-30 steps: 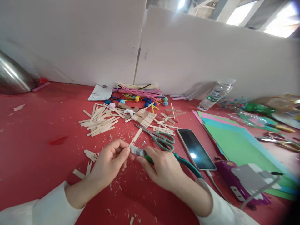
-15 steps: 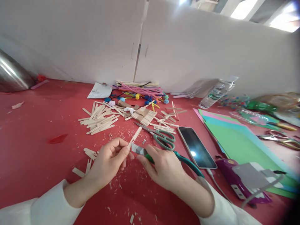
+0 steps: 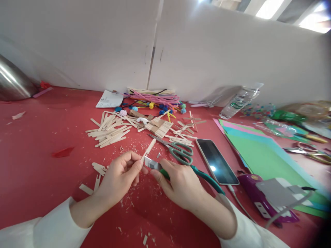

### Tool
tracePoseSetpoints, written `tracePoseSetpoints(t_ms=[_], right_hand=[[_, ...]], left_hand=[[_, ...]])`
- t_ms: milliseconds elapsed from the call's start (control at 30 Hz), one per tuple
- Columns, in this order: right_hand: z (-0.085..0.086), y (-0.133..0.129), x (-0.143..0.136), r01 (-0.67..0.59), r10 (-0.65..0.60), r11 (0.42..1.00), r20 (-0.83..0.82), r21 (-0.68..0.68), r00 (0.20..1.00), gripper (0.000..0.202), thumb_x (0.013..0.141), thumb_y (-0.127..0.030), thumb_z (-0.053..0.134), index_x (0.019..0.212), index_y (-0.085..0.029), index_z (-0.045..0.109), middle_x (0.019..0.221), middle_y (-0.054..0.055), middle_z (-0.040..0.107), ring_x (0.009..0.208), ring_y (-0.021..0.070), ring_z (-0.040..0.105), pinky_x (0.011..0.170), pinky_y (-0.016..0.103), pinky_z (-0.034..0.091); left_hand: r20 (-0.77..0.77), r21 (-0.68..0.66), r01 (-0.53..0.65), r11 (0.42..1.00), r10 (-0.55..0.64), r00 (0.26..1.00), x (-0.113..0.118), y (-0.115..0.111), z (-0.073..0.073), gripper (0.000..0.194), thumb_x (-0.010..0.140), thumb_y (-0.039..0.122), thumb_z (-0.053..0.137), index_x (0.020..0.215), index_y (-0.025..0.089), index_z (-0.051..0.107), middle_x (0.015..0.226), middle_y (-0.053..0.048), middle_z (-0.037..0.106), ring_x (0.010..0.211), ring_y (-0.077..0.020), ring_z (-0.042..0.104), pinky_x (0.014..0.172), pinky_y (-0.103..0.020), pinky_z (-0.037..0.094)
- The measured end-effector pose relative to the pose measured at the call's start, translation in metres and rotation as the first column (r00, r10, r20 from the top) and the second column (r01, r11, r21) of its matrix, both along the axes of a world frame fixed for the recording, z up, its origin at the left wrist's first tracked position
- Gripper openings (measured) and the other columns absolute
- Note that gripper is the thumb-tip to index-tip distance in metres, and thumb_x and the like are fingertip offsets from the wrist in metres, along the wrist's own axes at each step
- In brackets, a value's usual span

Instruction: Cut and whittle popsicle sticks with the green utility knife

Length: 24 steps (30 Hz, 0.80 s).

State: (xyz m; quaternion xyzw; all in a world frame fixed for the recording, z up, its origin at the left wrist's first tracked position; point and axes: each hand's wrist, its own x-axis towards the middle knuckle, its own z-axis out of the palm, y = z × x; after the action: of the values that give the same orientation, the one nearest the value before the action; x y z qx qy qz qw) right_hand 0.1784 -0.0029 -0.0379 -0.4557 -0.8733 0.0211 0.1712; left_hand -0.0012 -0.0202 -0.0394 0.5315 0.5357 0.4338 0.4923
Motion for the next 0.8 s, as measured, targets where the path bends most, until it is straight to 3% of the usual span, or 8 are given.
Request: tracePoseSetpoints(t_ms=[700, 800], right_hand=[[0.0009, -0.0008, -0.0001, 0.015, -0.015, 1.000, -0.007, 0.019, 1.000, 0.045, 0.096, -0.044, 0.027, 0.070, -0.018, 0.052, 0.053, 0.002, 0.058, 0.039, 0.0147, 0.053, 0.043, 0.025, 0.016], [0.0011, -0.0015, 0.0001, -0.007, 0.007, 1.000, -0.020, 0.001, 1.000, 0.042, 0.096, -0.042, 0.031, 0.070, -0.017, 0.052, 0.053, 0.002, 0.058, 0.040, 0.0154, 0.054, 0.043, 0.025, 0.017]], left_hand=[[0.075, -0.033, -0.008, 0.999, 0.010, 0.997, 0.0027, -0.0004, 0.0041, 0.020, 0.078, 0.037, 0.057, 0.068, 0.019, 0.053, 0.061, 0.001, 0.065, 0.041, -0.0066, 0.049, 0.042, -0.019, 0.042], [0.089, -0.042, -0.003, 0.999, 0.007, 0.996, 0.0018, -0.0009, 0.0024, 0.019, 0.079, 0.035, 0.057, 0.070, 0.019, 0.054, 0.052, 0.004, 0.059, 0.040, -0.0069, 0.049, 0.041, -0.018, 0.040]])
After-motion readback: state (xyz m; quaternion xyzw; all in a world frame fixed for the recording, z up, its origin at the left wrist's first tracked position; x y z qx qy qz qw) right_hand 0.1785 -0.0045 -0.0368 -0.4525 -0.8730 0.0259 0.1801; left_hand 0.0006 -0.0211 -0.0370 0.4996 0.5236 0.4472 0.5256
